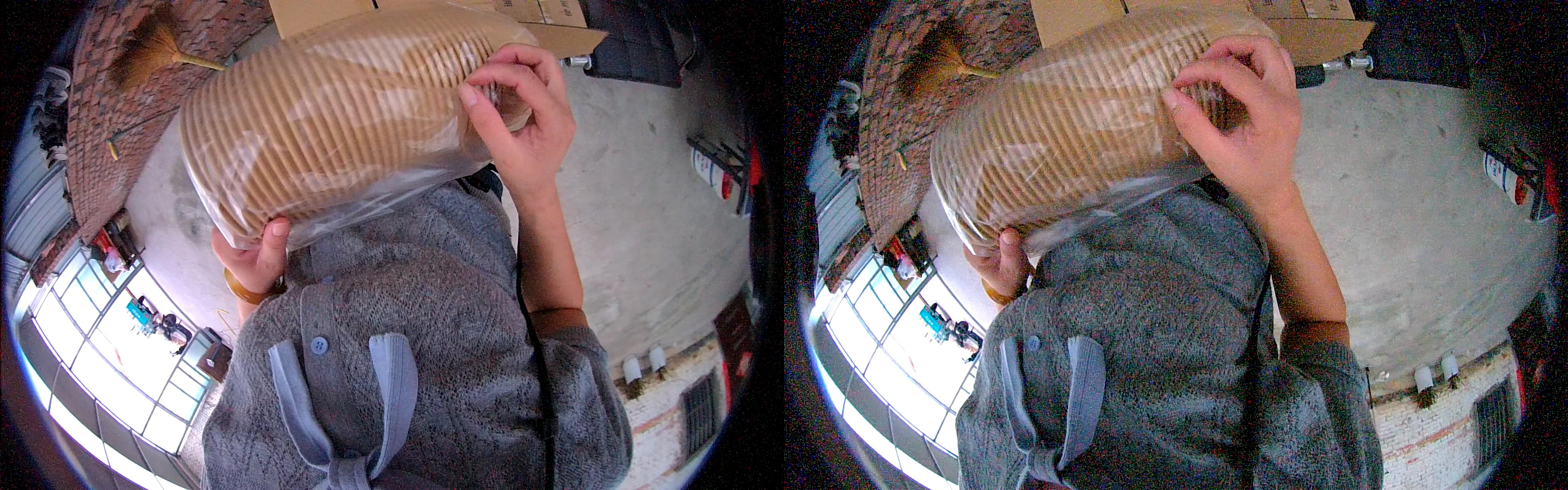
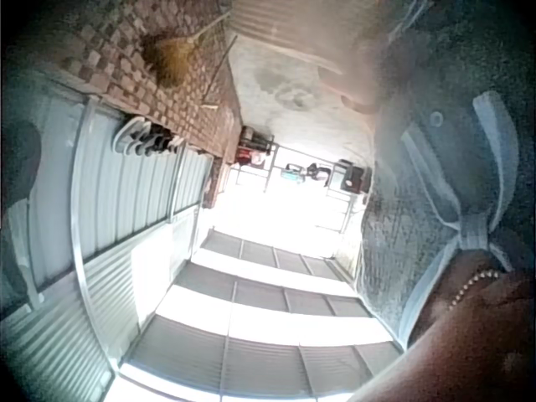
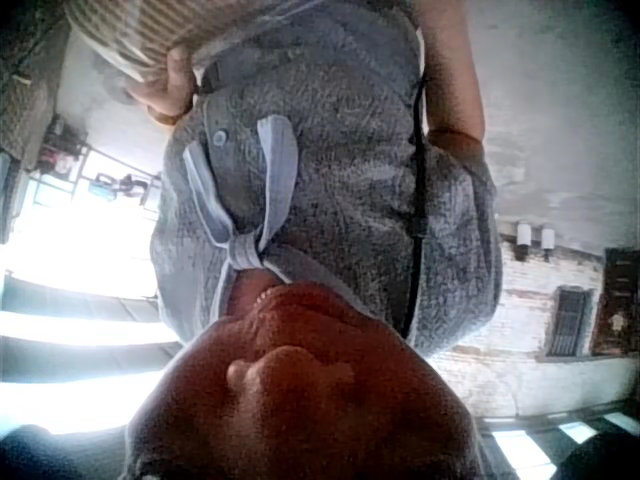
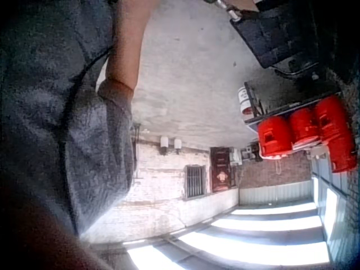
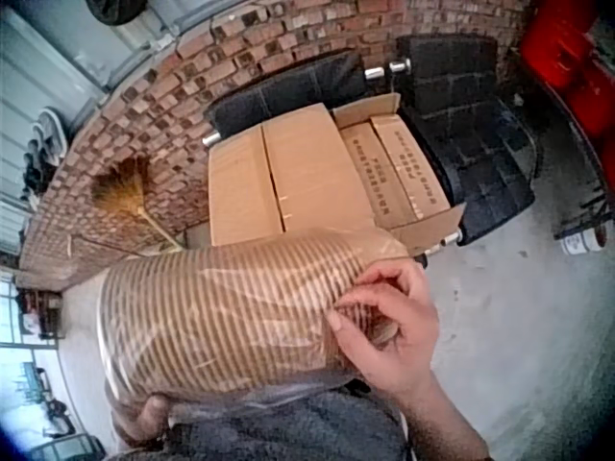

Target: The person unpacks a cardboard box containing various items wrapped in plastic, including stacks of paper plates and paper cups. They remove the items, inspect them, and place them back into the box.

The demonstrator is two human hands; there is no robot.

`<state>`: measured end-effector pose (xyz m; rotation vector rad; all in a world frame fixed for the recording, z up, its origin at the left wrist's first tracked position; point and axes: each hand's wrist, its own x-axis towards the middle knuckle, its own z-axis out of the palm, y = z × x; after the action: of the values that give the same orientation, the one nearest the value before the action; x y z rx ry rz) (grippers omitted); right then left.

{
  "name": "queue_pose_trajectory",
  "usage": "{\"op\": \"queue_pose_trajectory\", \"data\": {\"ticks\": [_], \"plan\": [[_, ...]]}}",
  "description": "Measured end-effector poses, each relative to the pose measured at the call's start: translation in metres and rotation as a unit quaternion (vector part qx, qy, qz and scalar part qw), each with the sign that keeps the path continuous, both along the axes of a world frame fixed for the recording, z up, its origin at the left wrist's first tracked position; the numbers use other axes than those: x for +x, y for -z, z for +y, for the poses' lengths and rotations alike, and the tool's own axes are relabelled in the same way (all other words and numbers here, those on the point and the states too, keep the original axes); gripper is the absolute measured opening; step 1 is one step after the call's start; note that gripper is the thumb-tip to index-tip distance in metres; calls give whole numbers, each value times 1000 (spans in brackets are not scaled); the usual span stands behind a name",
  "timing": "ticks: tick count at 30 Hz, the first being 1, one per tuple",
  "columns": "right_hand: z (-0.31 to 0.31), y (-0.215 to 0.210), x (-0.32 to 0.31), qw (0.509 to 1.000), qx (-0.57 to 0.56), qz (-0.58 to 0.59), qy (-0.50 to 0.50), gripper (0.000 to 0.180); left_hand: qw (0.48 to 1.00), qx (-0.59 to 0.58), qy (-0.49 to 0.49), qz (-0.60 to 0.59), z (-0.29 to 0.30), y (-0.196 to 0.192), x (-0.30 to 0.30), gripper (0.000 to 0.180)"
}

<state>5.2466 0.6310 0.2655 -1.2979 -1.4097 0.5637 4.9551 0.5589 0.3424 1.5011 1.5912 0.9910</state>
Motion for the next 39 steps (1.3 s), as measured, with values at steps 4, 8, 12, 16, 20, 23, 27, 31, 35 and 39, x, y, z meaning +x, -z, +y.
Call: {"op": "queue_pose_trajectory", "data": {"ticks": [4,8,12,16,20,23,27,31,35,39], "plan": [[0,1,-3,1000,-5,0,15,16,1000,7,7,5,1,-1,0,52],[1,0,-2,1000,-5,-11,14,17,1000,10,17,19,0,-1,-2,53],[1,-2,-2,999,-14,-26,19,17,1000,-1,11,10,-1,-1,-1,54],[2,-12,-3,999,-15,-49,0,17,999,-4,34,24,0,-2,-4,54],[4,-8,-3,999,5,-36,-13,19,1000,-13,22,15,0,-1,-2,52],[5,-10,-3,998,22,-38,-33,21,999,-6,38,20,1,-1,-4,52],[1,-8,-3,998,21,-51,-36,22,998,24,54,19,-1,3,-2,51],[0,-7,-3,998,25,-41,-35,22,996,41,78,28,0,5,-5,49],[2,-6,-3,997,44,-54,-42,20,997,15,77,4,0,2,-3,47],[2,-10,-4,998,40,-37,-40,16,995,25,93,-2,0,6,-6,47]]}}
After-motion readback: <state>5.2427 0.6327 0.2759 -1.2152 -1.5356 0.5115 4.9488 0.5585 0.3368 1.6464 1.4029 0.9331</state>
